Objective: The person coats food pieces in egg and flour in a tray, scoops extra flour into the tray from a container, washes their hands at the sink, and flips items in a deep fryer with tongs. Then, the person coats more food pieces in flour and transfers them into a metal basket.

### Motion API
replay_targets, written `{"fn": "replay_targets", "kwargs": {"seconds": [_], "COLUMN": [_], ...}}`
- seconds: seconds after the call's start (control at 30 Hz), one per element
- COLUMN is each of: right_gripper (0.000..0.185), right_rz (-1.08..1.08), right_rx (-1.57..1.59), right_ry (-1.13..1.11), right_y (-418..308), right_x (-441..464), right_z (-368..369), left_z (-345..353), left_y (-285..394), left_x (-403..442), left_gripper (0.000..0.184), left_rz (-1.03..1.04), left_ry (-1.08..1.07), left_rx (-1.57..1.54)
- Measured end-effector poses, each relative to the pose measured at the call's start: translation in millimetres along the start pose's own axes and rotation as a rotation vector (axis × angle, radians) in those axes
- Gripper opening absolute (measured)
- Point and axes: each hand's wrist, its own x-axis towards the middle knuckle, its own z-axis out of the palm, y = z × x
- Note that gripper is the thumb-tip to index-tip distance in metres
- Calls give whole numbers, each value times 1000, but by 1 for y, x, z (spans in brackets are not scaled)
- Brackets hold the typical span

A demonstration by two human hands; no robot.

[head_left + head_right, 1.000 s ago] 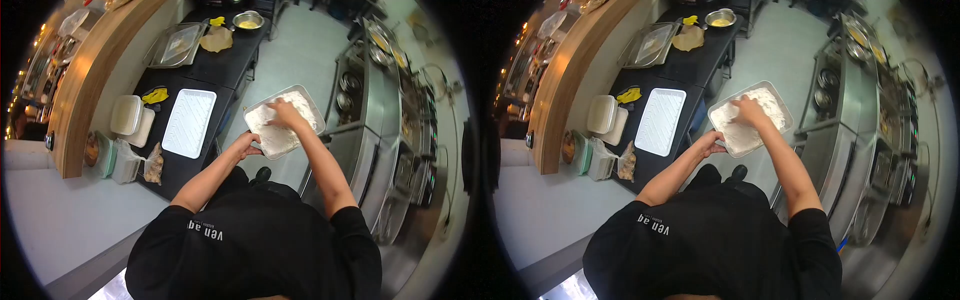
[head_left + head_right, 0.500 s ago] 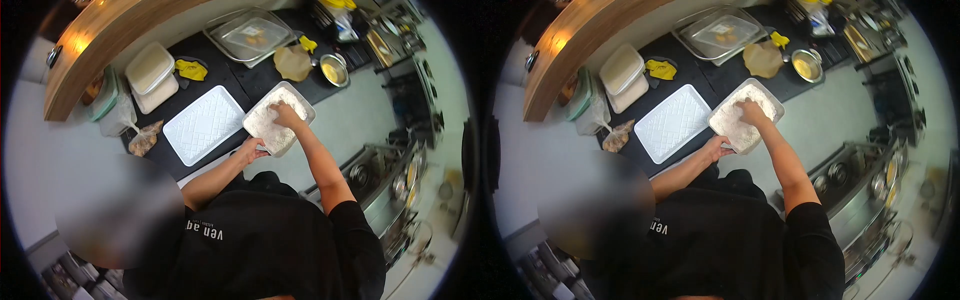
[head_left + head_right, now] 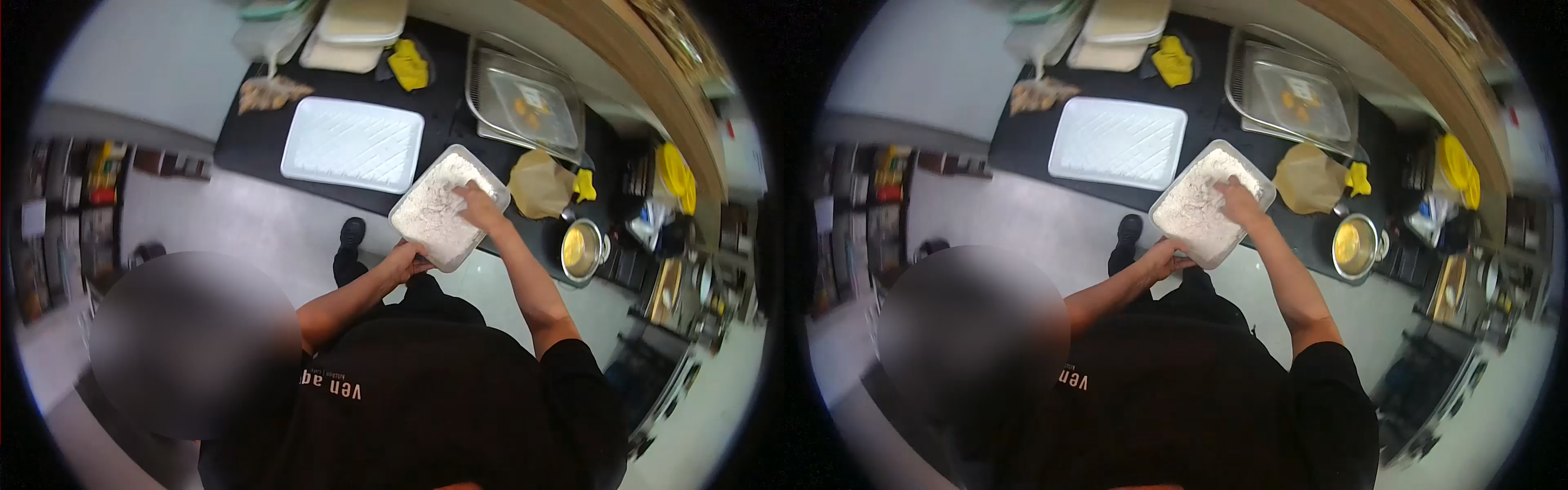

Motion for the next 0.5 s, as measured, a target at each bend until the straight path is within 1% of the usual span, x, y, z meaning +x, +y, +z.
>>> {"fn": "replay_targets", "kwargs": {"seconds": [0.03, 0.1, 0.13, 0.17, 0.2, 0.23, 0.27, 0.3, 0.33, 0.37, 0.4, 0.43, 0.47, 0.5], "right_gripper": [57, 67, 74, 81, 85, 83, 80, 78, 72, 69, 70, 70, 68, 66], "right_rz": [-15, -60, -65, -111, -148, -240, -246, -251, -258, -337, -348, -400, -391, -433], "right_rx": [7, -50, -122, -192, -244, -278, -332, -393, -330, -373, -258, -157, -186, -309], "right_ry": [-36, -78, -74, -71, -32, 12, -12, -31, -94, -60, -108, -110, -138, -147], "right_y": [-4, -17, -18, -19, -23, -11, -10, -8, -8, 10, 12, 13, 6, 14], "right_x": [4, 7, 7, 9, 12, 24, 32, 40, 46, 56, 60, 62, 66, 74], "right_z": [-9, -16, -9, 3, 13, 26, 28, 28, 19, 23, 16, 7, 4, 3], "left_z": [2, 9, 5, -7, -20, -15, -8, -5, -3, 0, -15, -21, -48, -71], "left_y": [-12, -23, -33, -43, -67, -54, -39, -40, -40, -38, -57, -59, -83, -109], "left_x": [0, 10, 18, 35, 81, 67, 10, -29, -66, -105, -112, -180, -166, -151], "left_gripper": [64, 53, 45, 37, 37, 44, 53, 58, 64, 72, 74, 71, 67, 63], "left_rz": [19, 147, 559, 915, 896, 881, 917, 665, 447, 312, 471, 454, 615, 769], "left_ry": [21, -5, -126, -151, -50, 24, 56, 7, 6, 108, 142, 252, 339, 429], "left_rx": [-51, -23, 642, 1345, 1164, 1534, 1435, 1061, 483, 31, -50, -61, -165, -251]}}
